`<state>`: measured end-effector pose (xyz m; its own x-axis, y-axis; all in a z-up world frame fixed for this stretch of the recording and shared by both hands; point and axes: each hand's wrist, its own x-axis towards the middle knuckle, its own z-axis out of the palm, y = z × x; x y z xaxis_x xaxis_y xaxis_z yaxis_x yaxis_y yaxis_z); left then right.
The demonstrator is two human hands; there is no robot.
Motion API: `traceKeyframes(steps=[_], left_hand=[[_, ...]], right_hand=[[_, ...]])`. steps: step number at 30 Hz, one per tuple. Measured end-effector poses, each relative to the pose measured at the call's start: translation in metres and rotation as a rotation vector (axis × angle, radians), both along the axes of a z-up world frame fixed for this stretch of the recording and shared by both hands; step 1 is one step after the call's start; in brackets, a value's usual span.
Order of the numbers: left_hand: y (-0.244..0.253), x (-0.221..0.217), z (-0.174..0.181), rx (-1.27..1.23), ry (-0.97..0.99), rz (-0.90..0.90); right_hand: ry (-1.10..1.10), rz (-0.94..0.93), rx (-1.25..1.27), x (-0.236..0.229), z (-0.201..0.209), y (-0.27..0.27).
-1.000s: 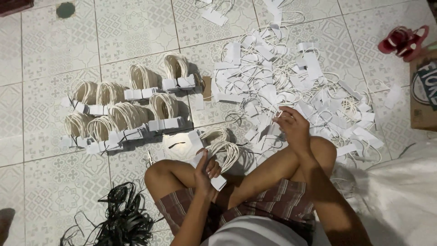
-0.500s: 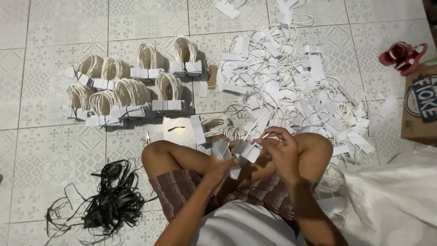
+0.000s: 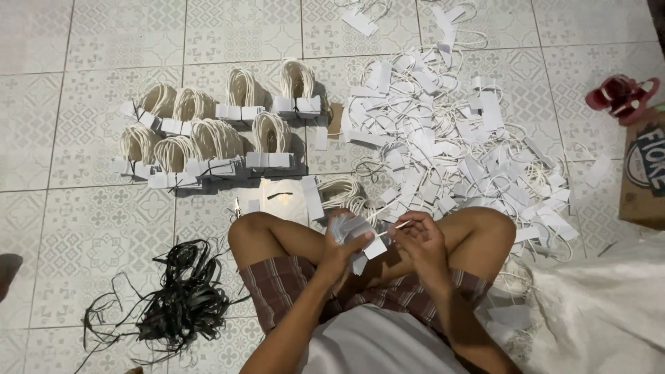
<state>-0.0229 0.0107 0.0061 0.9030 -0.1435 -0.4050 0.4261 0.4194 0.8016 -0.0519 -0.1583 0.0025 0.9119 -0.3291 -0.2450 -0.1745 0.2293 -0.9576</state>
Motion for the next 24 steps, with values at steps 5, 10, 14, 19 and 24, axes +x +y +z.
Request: traceKeyframes(steps=[5,10,14,19,24], left_hand=[[0.009,0.015,-0.015,0.010,-0.092,0.012],[0.017,0.028,-0.051,0.059,-0.229,-0.011],[0.016,0.037,-0.059,0.108,-0.283,-0.013],[0.016,0.037,-0.064,0.316,-0.383,-0.163],[0.006,0.028,-0.081,0.287,-0.443,-0.190]], right_hand=[[0.065,0.068,-0.076,0.016,-0.020,-0.010],[0.101,0.160,-0.096,0.023,-0.013,-0.016],[0.082,0.294,0.097,0.026,-0.044,-0.020],[0.108,0.470,0.202,0.030,-0.001,0.000],[0.260,0.476,0.079,0.027,0.017,0.006]])
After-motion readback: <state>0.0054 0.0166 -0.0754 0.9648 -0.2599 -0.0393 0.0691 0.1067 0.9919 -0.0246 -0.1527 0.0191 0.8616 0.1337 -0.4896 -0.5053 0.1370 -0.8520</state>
